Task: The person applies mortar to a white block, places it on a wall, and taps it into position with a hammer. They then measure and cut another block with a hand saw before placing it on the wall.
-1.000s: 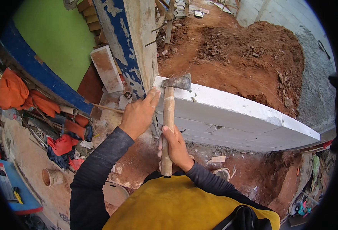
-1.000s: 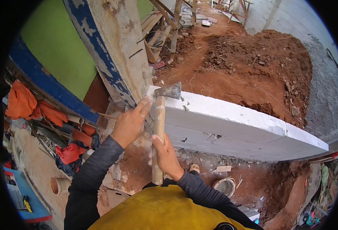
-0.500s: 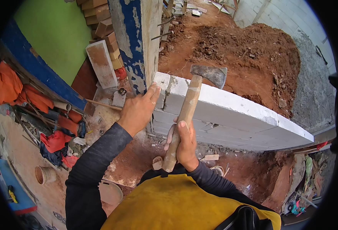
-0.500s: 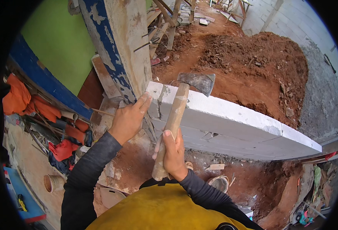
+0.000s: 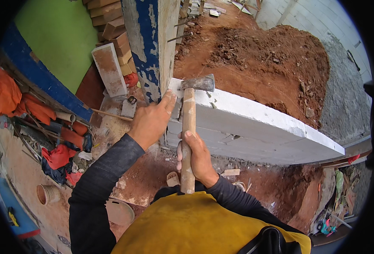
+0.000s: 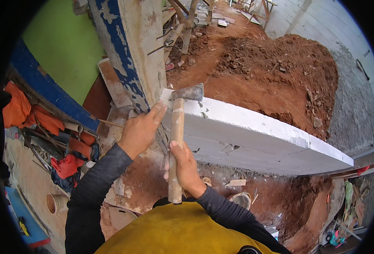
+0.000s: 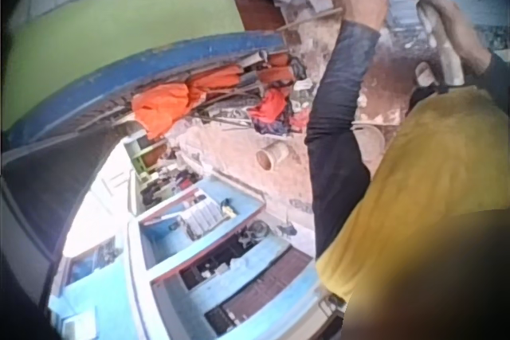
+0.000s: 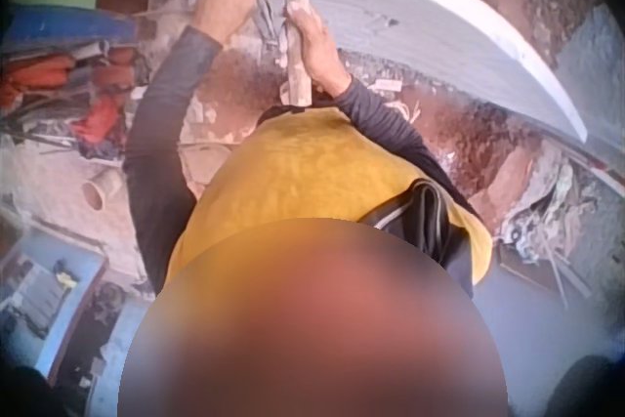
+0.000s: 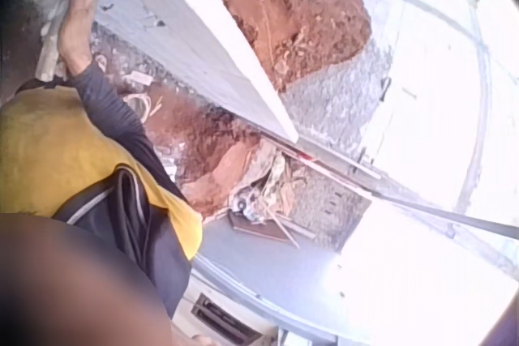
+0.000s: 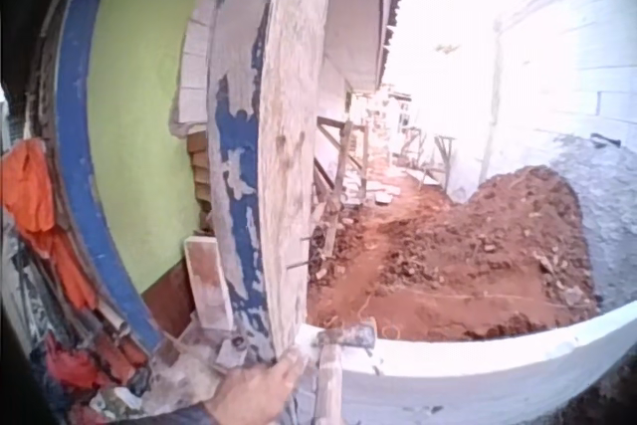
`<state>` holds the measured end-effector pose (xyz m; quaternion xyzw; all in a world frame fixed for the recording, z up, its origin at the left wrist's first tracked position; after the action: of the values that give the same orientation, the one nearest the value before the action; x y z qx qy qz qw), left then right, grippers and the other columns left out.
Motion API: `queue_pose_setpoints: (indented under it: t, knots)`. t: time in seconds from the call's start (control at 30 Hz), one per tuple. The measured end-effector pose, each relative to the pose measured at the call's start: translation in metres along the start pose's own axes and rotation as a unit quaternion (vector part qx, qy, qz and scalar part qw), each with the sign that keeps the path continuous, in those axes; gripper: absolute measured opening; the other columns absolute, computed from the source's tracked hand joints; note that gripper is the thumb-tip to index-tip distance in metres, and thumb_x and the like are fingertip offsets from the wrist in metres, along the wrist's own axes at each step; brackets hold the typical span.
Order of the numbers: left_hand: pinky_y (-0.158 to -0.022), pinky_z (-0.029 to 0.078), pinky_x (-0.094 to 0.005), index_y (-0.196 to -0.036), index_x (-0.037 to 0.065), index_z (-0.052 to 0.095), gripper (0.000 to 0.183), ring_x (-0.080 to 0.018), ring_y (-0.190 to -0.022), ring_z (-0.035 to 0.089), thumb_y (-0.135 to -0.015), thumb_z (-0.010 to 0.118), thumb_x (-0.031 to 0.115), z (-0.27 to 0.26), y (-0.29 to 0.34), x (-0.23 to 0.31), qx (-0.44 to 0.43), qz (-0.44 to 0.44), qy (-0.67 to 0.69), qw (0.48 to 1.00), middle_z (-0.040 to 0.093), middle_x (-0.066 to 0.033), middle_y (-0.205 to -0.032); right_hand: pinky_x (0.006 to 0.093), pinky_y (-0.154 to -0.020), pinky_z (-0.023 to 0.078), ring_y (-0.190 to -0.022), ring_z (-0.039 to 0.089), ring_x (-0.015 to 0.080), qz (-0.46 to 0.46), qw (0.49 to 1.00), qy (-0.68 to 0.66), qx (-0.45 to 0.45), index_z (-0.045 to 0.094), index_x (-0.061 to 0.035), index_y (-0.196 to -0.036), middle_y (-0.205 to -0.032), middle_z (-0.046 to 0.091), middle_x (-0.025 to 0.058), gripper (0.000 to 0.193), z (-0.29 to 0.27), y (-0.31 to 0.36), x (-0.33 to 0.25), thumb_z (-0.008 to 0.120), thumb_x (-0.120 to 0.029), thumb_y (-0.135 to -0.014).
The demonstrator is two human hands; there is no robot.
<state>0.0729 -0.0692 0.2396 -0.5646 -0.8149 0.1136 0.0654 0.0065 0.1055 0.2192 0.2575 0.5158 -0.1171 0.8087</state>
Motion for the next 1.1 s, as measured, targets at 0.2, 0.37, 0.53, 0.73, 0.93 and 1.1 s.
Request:
queue_pose_setpoints:
  t: [0.2,0.37,0.53,0.73,0.93,1.1]
  knots:
    - [-0.073,0.062,-0.0428,-0.15,0.002,0.056,0.066,-0.0299,-0.089,0.075,-0.085,0.063,0.001,0.001,0.0,-0.001,0.003,0.014,-0.013,1.0,0.056,-0.0135,-0.155,0.0307,-0.047,0.05,-0.048,0.058,0.0195,0.01,0.999,-0.019,-0.042,0.046,-0.0078,-0.122,-0.071,0.058,0.0092,0.043,-0.002,0.002,-0.004,0.049,-0.05,-0.112]
    - [-0.073,0.063,-0.0425,-0.15,0.001,0.057,0.065,-0.0297,-0.09,0.074,-0.085,0.062,0.001,0.0,0.001,-0.002,-0.005,0.012,-0.003,1.0,0.055,-0.0131,-0.155,0.0302,-0.046,0.05,-0.048,0.058,0.0188,-0.018,1.0,-0.01,0.001,0.048,-0.0059,-0.124,-0.072,0.059,0.0092,0.045,-0.004,0.002,-0.002,0.05,-0.05,-0.112]
    - [-0.073,0.063,-0.0411,-0.15,0.002,0.057,0.065,-0.0284,-0.092,0.074,-0.085,0.063,0.001,0.002,0.001,0.0,-0.003,0.013,-0.02,1.0,0.055,-0.0128,-0.153,0.0288,-0.045,0.05,-0.046,0.056,0.0176,0.037,0.992,0.118,-0.032,0.048,-0.0038,-0.131,-0.071,0.058,0.0087,0.053,-0.01,-0.001,-0.009,0.05,-0.053,-0.111]
    - [-0.075,0.063,-0.0371,-0.15,0.003,0.058,0.064,-0.0237,-0.095,0.068,-0.087,0.065,0.004,0.009,0.008,0.003,0.051,0.013,-0.049,0.997,0.056,-0.0085,-0.15,0.0392,-0.073,0.058,-0.077,0.069,0.0256,-0.086,0.926,0.367,-0.005,0.037,-0.0017,-0.16,-0.094,0.067,0.0155,0.064,-0.042,0.011,-0.064,0.052,-0.043,-0.113]
    - [-0.074,0.063,-0.0369,-0.149,0.002,0.059,0.062,-0.0227,-0.097,0.066,-0.088,0.064,0.005,0.015,0.01,0.0,0.074,0.014,-0.015,0.997,0.058,-0.0058,-0.144,0.0529,-0.098,0.054,-0.116,0.067,0.0538,-0.17,0.82,0.546,-0.011,0.027,-0.0093,-0.17,-0.152,0.053,0.0368,0.067,-0.049,0.012,-0.097,0.053,-0.031,-0.112]
    - [-0.069,0.063,-0.0358,-0.149,0.002,0.06,0.06,-0.0234,-0.099,0.066,-0.089,0.063,0.005,0.014,0.01,0.003,0.036,-0.002,-0.023,0.999,0.057,-0.0066,-0.147,0.0529,-0.095,0.054,-0.109,0.069,0.0543,-0.096,0.79,0.604,-0.029,0.027,-0.0089,-0.17,-0.135,0.064,0.0373,0.067,-0.043,0.001,-0.113,0.052,-0.034,-0.113]
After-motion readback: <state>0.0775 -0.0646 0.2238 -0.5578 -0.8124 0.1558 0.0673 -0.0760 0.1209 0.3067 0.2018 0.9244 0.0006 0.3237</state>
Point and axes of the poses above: each hand's wrist, its own y-axis away from the middle knuckle, its own z-axis out of the palm, x = y × z, the point moved 2 cm from there along -y, towards the middle knuckle
